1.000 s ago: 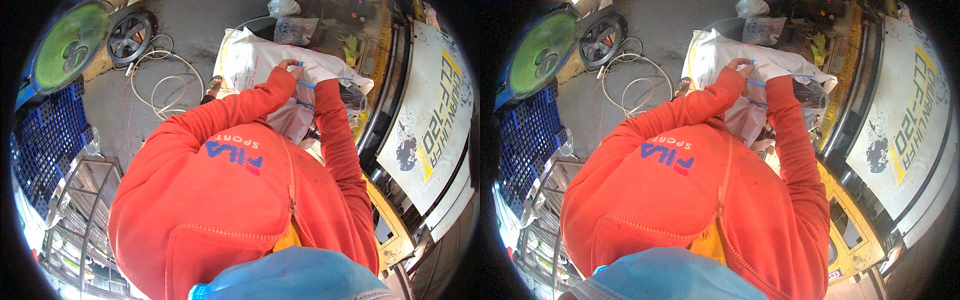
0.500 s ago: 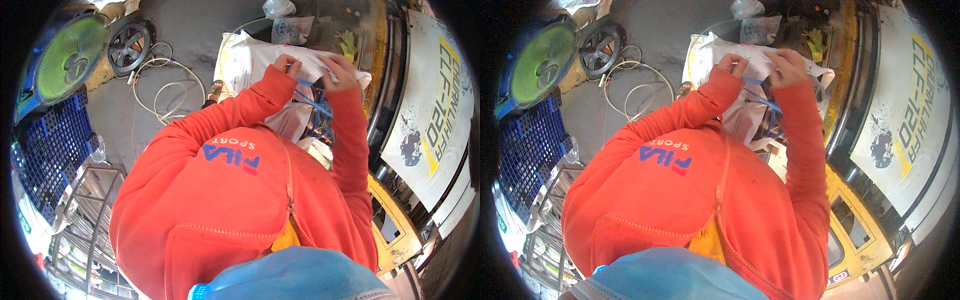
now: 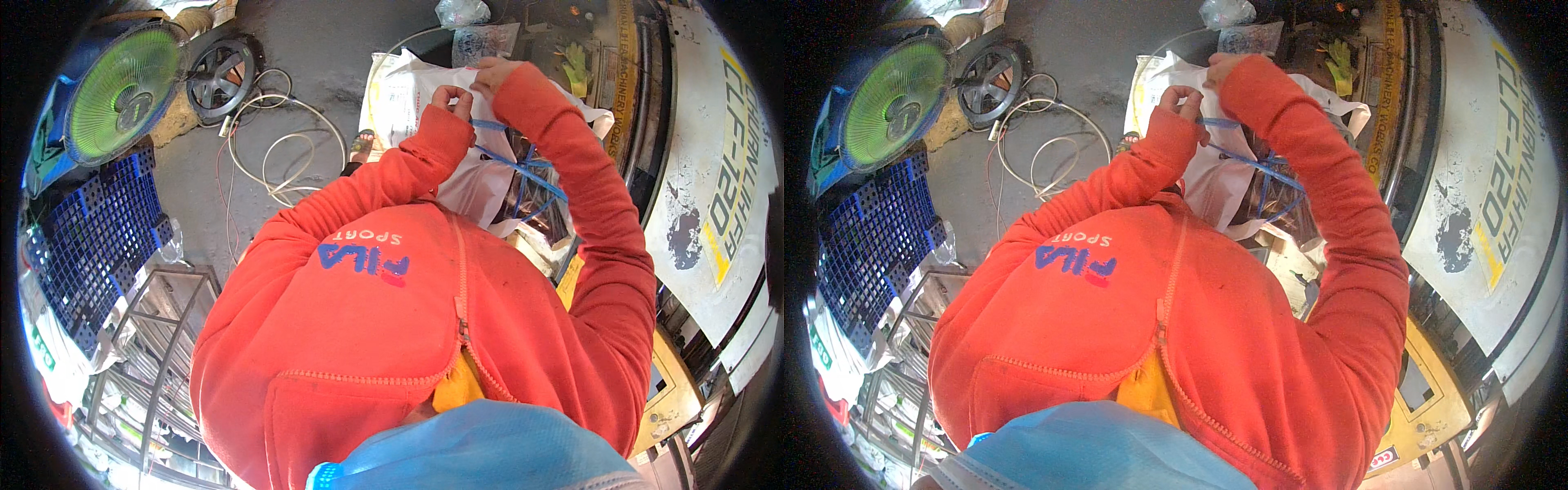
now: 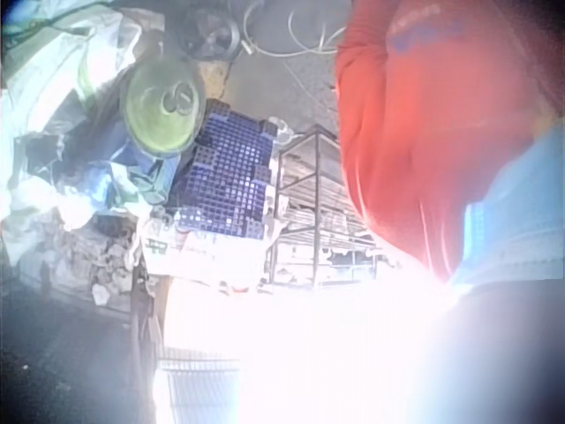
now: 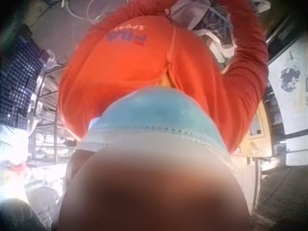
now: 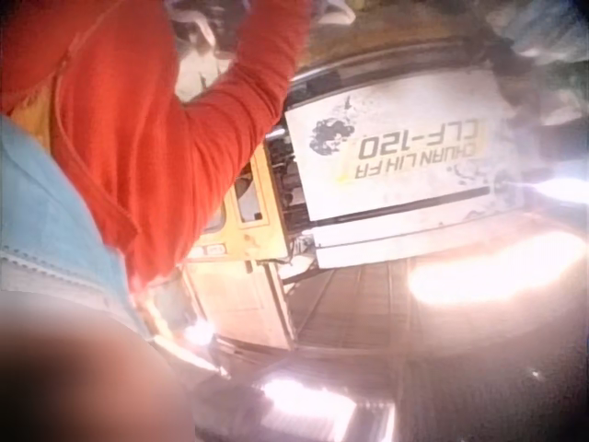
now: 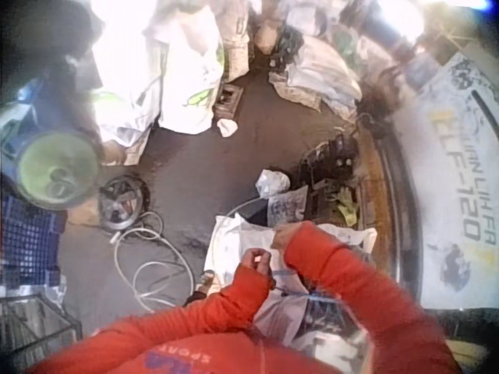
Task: The person ties a large white sack filled with dark material using blue plastic straps. They repeatedly wrap, pull, and knot the straps to secure the sack's contents.
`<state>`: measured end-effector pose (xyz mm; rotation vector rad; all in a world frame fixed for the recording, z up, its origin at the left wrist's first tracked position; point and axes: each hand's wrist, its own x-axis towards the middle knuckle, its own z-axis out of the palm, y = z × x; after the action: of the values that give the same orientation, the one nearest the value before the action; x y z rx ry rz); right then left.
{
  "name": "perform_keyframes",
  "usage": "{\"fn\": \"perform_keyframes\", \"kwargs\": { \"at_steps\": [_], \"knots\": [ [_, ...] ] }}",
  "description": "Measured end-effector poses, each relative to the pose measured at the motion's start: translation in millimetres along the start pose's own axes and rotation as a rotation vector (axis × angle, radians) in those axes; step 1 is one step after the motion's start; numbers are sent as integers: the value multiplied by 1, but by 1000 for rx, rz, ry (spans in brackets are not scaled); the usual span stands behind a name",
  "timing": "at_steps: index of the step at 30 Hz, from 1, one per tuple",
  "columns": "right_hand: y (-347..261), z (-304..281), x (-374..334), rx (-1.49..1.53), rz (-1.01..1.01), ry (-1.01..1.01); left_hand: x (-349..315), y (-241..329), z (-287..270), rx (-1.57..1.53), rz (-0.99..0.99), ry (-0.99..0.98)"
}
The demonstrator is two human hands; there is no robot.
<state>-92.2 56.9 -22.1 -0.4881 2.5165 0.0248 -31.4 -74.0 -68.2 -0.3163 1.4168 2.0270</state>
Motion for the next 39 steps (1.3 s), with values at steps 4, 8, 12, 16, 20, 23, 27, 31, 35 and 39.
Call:
{"fn": "perform_keyframes", "kwargs": {
  "at_steps": [4,8,12,16,20,23,27,31,35,39],
  "knots": [
    [18,-25,-17,249,-215,609,6,12,-4,272,121,-198],
    [31,-53,-10,777,220,532,2,19,3,298,-75,-227],
    [27,-22,0,159,-164,230,-2,14,6,298,-73,-75],
    [30,12,4,-40,-104,-170,1,6,-4,416,-3,-94],
    [36,19,-1,36,-174,44,4,1,-10,406,3,-161],
    [30,18,-6,98,-224,224,7,0,-9,333,-78,-192],
    [18,-2,-5,276,-312,440,21,5,-11,635,150,-110],
    [6,-50,-3,818,185,496,32,8,-13,520,525,-254],
    [-21,-72,-8,1030,86,492,30,5,1,386,541,-352],
    [5,-69,-53,1318,-19,809,31,2,11,-87,270,-383]
  ]
}}
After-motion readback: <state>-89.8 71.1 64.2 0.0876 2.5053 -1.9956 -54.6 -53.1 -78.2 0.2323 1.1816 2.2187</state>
